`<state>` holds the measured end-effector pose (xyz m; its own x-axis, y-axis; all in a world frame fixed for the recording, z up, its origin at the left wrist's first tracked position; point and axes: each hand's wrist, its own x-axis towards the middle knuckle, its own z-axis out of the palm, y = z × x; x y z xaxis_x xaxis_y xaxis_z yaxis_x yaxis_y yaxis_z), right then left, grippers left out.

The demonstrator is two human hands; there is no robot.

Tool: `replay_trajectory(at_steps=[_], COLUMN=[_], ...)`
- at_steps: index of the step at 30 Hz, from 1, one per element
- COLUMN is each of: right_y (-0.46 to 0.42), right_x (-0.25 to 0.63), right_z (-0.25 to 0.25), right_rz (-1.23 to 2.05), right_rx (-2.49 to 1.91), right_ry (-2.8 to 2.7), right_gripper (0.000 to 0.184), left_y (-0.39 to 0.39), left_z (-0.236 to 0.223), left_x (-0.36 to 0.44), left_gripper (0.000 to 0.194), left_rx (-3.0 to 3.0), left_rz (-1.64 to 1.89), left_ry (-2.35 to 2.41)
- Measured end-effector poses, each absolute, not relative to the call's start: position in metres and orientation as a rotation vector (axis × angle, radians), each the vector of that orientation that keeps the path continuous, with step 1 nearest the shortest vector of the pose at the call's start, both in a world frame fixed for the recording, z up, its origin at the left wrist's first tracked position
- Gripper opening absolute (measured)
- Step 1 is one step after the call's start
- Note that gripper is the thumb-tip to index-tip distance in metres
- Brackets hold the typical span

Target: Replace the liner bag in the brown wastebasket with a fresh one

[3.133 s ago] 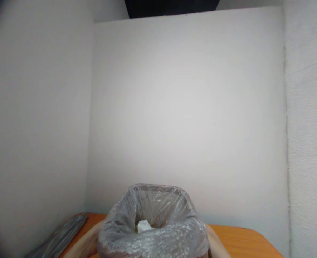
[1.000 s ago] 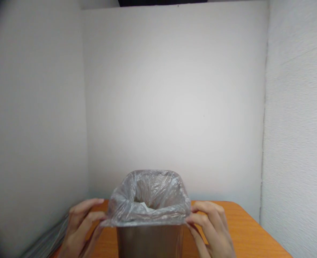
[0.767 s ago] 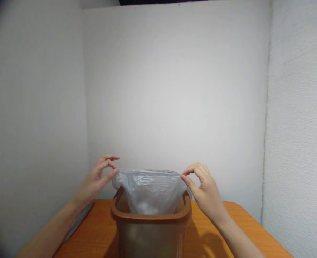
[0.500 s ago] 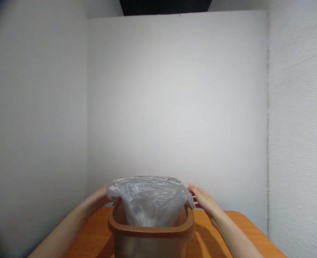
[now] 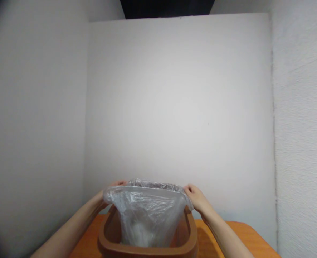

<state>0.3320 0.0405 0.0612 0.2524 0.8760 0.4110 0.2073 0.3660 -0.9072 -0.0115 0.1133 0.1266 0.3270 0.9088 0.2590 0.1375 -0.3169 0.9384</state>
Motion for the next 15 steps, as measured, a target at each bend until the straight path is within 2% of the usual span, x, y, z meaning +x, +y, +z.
replay_trajectory(at_steps=[4, 9, 12, 15], right_y=[0.048, 0.028, 0.008, -0.011], right_x=[0.333, 0.348, 0.361, 0.364], right_z=[0.091, 0.111, 0.099, 0.081], right_rz=[0.501, 0.470, 0.461, 0.599], right_rx=[-1.118, -1.079, -1.078, -1.160], right_ry=[-1.246, -1.259, -1.192, -1.180], right_gripper=[0.033, 0.037, 0.042, 0.055], left_y=[0.124, 0.094, 0.070, 0.050], left_z=[0.164, 0.209, 0.215, 0.204], left_x=[0.002, -0.015, -0.040, -0.055], left_gripper=[0.025, 0.028, 0.034, 0.041], left_rx=[1.769, 1.862, 1.837, 1.752], left_rz=[1.141, 1.245, 1.311, 1.251], left_ry=[1.042, 0.986, 0.986, 1.055])
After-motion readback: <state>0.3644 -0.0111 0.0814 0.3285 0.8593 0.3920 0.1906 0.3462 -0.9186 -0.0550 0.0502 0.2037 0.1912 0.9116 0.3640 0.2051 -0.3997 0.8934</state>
